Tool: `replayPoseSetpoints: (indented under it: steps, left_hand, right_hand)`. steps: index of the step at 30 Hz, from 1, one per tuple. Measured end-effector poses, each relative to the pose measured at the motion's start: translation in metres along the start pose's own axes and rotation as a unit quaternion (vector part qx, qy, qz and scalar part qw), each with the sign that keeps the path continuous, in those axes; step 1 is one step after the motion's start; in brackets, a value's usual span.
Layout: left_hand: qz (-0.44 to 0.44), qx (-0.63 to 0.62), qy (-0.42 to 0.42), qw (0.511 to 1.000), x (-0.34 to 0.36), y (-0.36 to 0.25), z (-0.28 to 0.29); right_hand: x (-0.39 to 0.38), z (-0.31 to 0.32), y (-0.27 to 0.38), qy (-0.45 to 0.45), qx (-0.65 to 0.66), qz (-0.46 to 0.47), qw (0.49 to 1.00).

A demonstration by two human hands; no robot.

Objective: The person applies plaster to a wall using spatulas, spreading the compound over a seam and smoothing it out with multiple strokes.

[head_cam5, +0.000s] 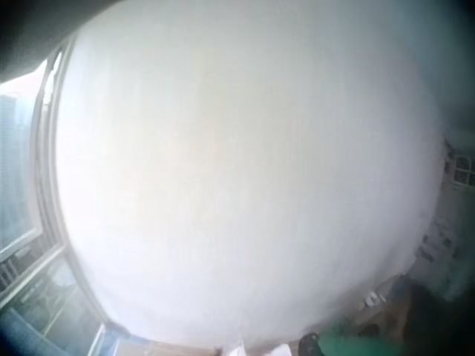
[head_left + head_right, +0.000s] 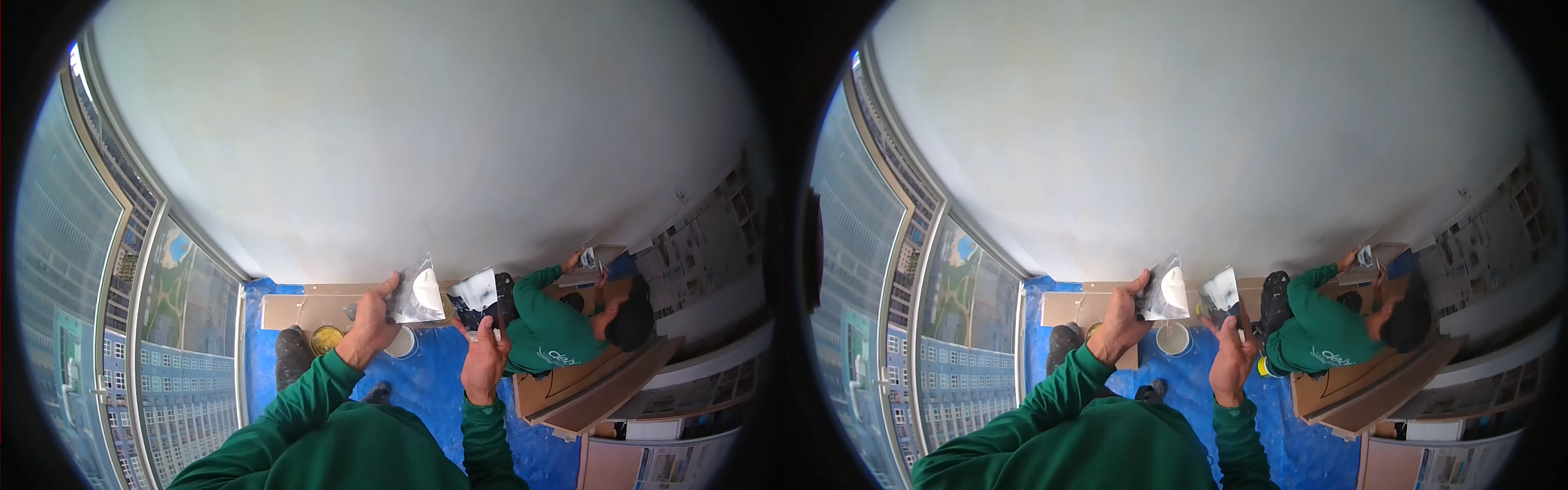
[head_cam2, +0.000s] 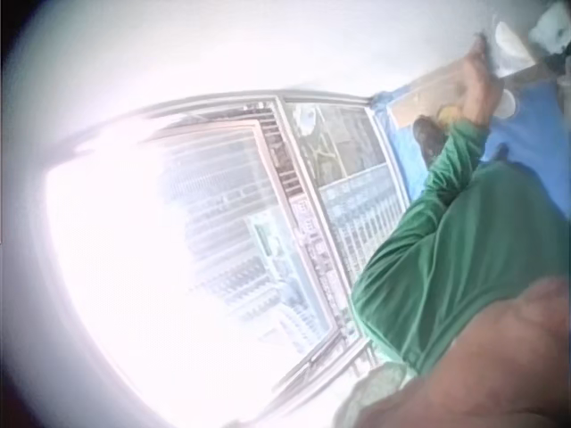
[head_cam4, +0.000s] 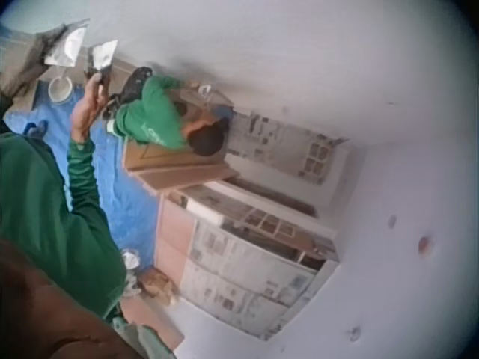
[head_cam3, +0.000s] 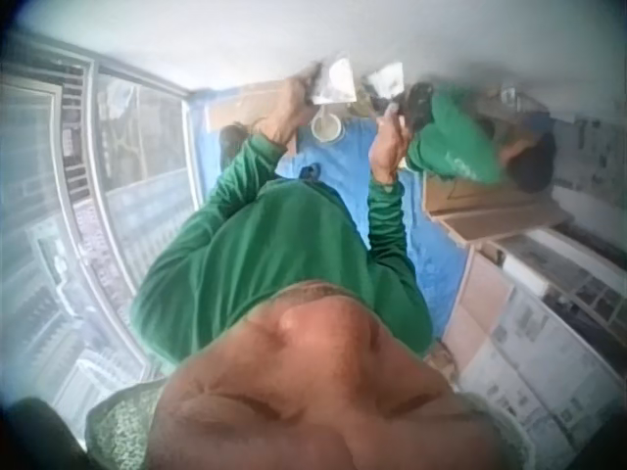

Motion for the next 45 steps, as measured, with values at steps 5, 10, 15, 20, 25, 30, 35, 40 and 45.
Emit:
replayPoseSetpoints:
  steps: [5,10,15,20,25,30,35,40,45]
  left_hand:
    - [-0.109,0.124,-0.072,0.984,0.0,0.017,-0.011]
    - [-0.181,0.18,-0.052,0.965,-0.005,-0.011,-0.02]
    - [-0.19,0.142,-0.052,0.97,-0.026,-0.044,-0.035]
    - [-0.277,0.093,-0.09,0.952,-0.051,-0.102,0.022]
    - [-0.325,0.043,-0.127,0.936,-0.096,-0.135,0.11]
    - [-0.302,0.027,-0.135,0.943,-0.141,-0.113,0.069]
    - [-0.338,-0.036,-0.172,0.925,-0.146,-0.1,0.123]
    - [-0.305,0.028,-0.173,0.936,-0.155,-0.107,0.106]
    - [-0.322,0.01,-0.155,0.934,-0.158,-0.111,0.085]
  right_hand:
    - [-0.006,-0.029,-0.001,-0.036,-0.056,-0.001,0.998]
    - [-0.003,-0.023,-0.003,0.051,-0.342,0.136,0.929]
    - [-0.006,0.006,0.013,0.157,-0.532,0.115,0.824]
    - [0.028,-0.042,0.135,0.193,-0.618,0.233,0.726]
    - [0.004,-0.157,0.217,0.339,-0.616,0.407,0.584]
    - [-0.036,-0.219,0.24,0.425,-0.607,0.499,0.45]
    - [-0.053,-0.216,0.22,0.422,-0.635,0.512,0.396]
    - [-0.072,-0.238,0.219,0.437,-0.595,0.562,0.372]
    - [-0.069,-0.226,0.208,0.448,-0.554,0.589,0.382]
Point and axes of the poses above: each hand's wrist, its own x-axis towards the middle knuckle, its own z-axis out of the back of the hand, y = z × x, the point moved 4 cm from there along x, towards the middle knuckle, and after that the axes turned 1 degree about -z, right-handed, at the moved point
